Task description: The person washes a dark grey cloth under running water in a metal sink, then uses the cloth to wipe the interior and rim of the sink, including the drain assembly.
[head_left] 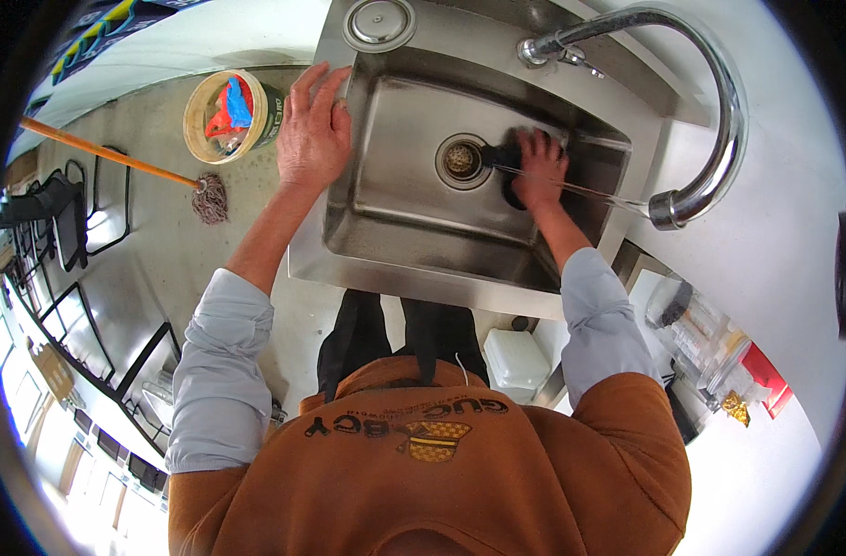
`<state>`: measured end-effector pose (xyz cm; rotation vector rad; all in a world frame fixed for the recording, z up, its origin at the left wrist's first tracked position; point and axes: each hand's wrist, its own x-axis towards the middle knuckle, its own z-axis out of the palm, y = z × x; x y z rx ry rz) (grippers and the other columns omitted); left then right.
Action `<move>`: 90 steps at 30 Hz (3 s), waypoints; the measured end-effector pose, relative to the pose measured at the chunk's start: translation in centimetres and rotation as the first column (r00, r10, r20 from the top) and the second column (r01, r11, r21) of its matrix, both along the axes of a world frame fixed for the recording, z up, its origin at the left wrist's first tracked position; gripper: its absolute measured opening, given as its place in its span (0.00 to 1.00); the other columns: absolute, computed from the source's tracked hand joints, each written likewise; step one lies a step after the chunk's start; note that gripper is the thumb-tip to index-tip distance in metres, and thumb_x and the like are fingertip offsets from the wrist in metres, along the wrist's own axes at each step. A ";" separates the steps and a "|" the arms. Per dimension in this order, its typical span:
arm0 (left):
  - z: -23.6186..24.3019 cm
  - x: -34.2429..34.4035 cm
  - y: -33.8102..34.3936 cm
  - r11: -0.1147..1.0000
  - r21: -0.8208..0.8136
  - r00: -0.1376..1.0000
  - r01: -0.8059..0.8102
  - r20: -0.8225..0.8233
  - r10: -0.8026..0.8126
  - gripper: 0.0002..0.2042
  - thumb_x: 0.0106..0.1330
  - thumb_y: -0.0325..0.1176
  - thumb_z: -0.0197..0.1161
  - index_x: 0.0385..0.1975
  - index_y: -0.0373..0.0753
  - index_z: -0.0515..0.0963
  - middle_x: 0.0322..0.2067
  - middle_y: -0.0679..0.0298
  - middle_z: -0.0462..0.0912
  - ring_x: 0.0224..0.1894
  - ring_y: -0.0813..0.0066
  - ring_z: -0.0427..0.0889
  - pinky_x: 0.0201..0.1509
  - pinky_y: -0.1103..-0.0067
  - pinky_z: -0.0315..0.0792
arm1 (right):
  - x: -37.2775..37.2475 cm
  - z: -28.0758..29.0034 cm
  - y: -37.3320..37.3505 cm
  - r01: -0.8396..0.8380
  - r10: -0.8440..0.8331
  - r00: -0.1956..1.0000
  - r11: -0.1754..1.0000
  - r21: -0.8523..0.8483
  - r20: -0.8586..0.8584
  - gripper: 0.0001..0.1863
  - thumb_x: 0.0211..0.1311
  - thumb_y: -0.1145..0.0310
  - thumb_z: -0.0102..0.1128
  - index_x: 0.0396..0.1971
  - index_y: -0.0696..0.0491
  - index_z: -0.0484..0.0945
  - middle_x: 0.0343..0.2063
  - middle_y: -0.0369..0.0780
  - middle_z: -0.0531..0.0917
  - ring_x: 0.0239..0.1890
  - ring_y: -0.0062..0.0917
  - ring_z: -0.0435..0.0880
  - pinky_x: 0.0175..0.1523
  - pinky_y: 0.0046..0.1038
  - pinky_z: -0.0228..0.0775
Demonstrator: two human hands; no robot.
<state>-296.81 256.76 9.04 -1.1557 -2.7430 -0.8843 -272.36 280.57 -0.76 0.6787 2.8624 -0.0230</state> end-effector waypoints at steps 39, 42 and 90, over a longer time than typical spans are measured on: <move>-4.0 8.4 5.8 0.916 -0.063 -0.708 -0.396 0.656 -0.261 0.22 0.67 0.52 0.45 0.46 0.41 0.75 0.42 0.61 0.79 0.47 0.64 0.76 0.57 0.65 0.67 | -3.3 11.9 -11.4 -0.106 0.009 0.974 0.901 -0.420 -0.226 0.30 0.38 0.73 0.62 0.50 0.52 0.71 0.50 0.37 0.71 0.57 0.34 0.63 0.59 0.42 0.54; -2.7 9.4 6.7 0.877 -0.066 -0.675 -0.477 0.666 -0.317 0.22 0.66 0.52 0.46 0.45 0.41 0.75 0.42 0.61 0.79 0.46 0.66 0.76 0.56 0.67 0.68 | -4.2 11.7 -11.1 -0.048 -0.057 0.955 0.939 -0.341 -0.290 0.27 0.38 0.69 0.65 0.46 0.53 0.74 0.48 0.38 0.72 0.56 0.33 0.63 0.58 0.45 0.55; -4.5 10.3 7.3 0.924 -0.126 -0.643 -0.362 0.751 -0.150 0.21 0.65 0.52 0.50 0.44 0.40 0.75 0.43 0.59 0.79 0.44 0.64 0.77 0.52 0.66 0.69 | -0.4 10.2 -8.7 -0.137 0.053 0.989 0.655 -0.743 -0.136 0.36 0.42 0.78 0.55 0.59 0.50 0.63 0.61 0.40 0.64 0.52 0.39 0.74 0.49 0.36 0.72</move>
